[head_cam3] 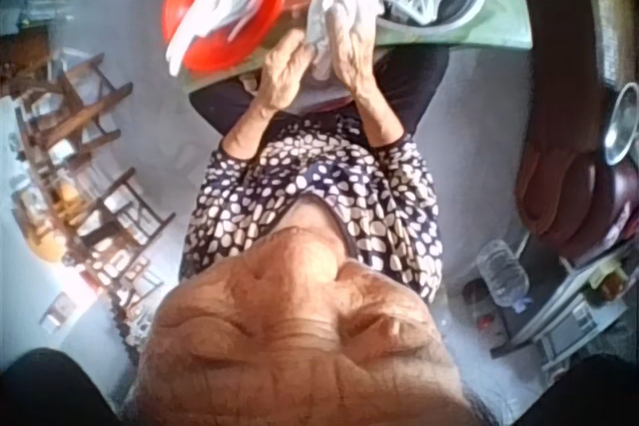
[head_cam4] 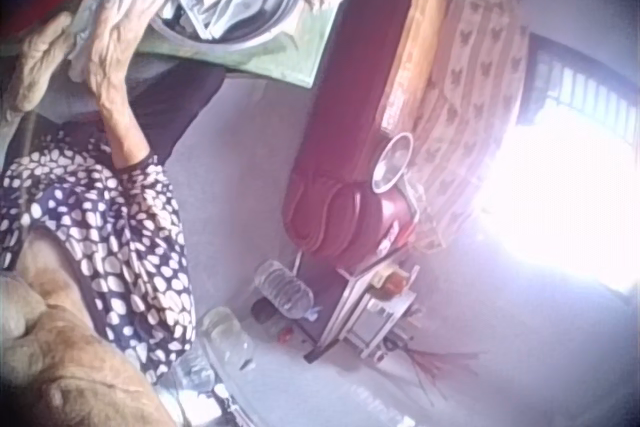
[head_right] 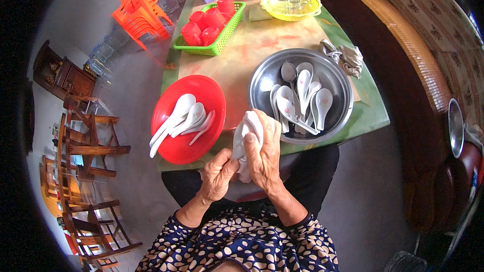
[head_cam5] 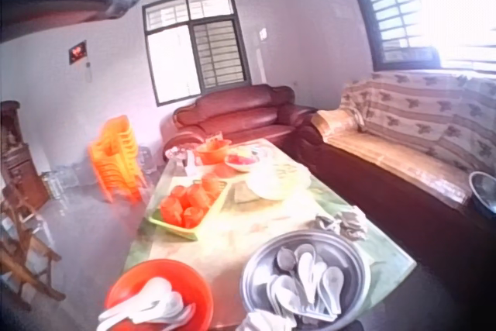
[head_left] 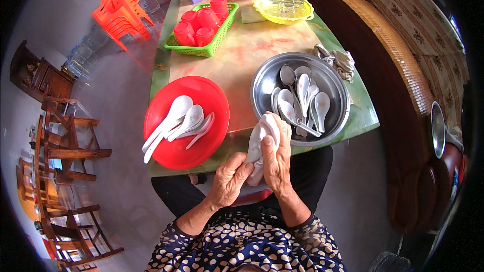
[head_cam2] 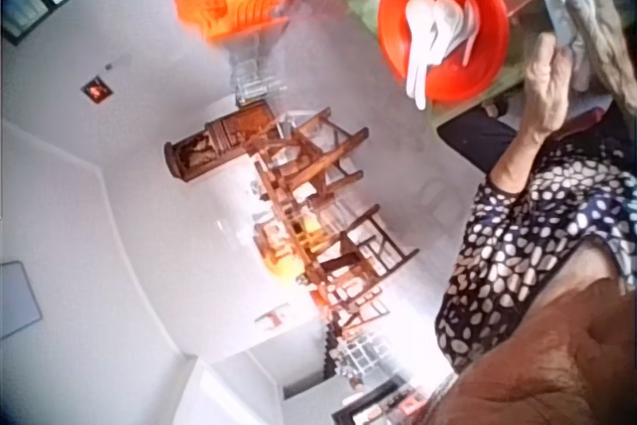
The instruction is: The person sits at a table and wipes white plastic spoons with a white cloth. They pick up spoons one by one from a metal bowl, dry them thoroughly, and place them into a red plastic bowl. The process is repeated for multiple spoons throughout the clip.
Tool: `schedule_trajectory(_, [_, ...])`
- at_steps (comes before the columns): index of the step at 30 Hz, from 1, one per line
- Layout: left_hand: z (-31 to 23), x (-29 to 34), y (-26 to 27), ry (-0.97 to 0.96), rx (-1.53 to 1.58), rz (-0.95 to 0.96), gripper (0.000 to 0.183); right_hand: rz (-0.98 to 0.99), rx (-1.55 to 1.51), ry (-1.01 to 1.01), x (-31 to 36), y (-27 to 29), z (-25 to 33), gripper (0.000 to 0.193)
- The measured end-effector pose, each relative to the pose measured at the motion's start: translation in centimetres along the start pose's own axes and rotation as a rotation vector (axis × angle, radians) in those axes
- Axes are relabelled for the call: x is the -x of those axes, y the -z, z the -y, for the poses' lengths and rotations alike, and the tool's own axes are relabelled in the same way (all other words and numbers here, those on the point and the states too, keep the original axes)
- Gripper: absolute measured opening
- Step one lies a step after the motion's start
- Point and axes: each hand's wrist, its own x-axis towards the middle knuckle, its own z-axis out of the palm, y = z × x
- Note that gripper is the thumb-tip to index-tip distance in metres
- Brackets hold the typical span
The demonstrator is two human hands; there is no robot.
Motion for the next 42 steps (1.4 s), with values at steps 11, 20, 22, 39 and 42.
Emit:
schedule_trajectory(11, [1.7,0.1,-0.5,-0.021,0.136,-0.101,0.02,0.038,0.282,0.154,2.8,0.3,0.8,0.048])
schedule_trajectory(20, [1.4,0.5,-0.8,0.111,0.123,-0.009,0.026,-0.066,-0.063,-0.002,-2.3,0.3,0.4,0.039])
schedule_trajectory(22, [0.4,0.1,-1.3,0.08,0.152,-0.044,0.032,-0.076,0.149,0.141,-1.7,0.0,-0.3,0.036])
schedule_trajectory(39, [0.7,0.3,-0.4,0.152,0.316,-0.005,0.05,-0.05,0.338,0.304,-0.5,-0.4,0.4,0.037])
schedule_trajectory(42, [0.2,0.5,-0.8,0.191,0.184,-0.089,0.045,-0.085,0.128,0.106,-1.4,-0.4,0.2,0.024])
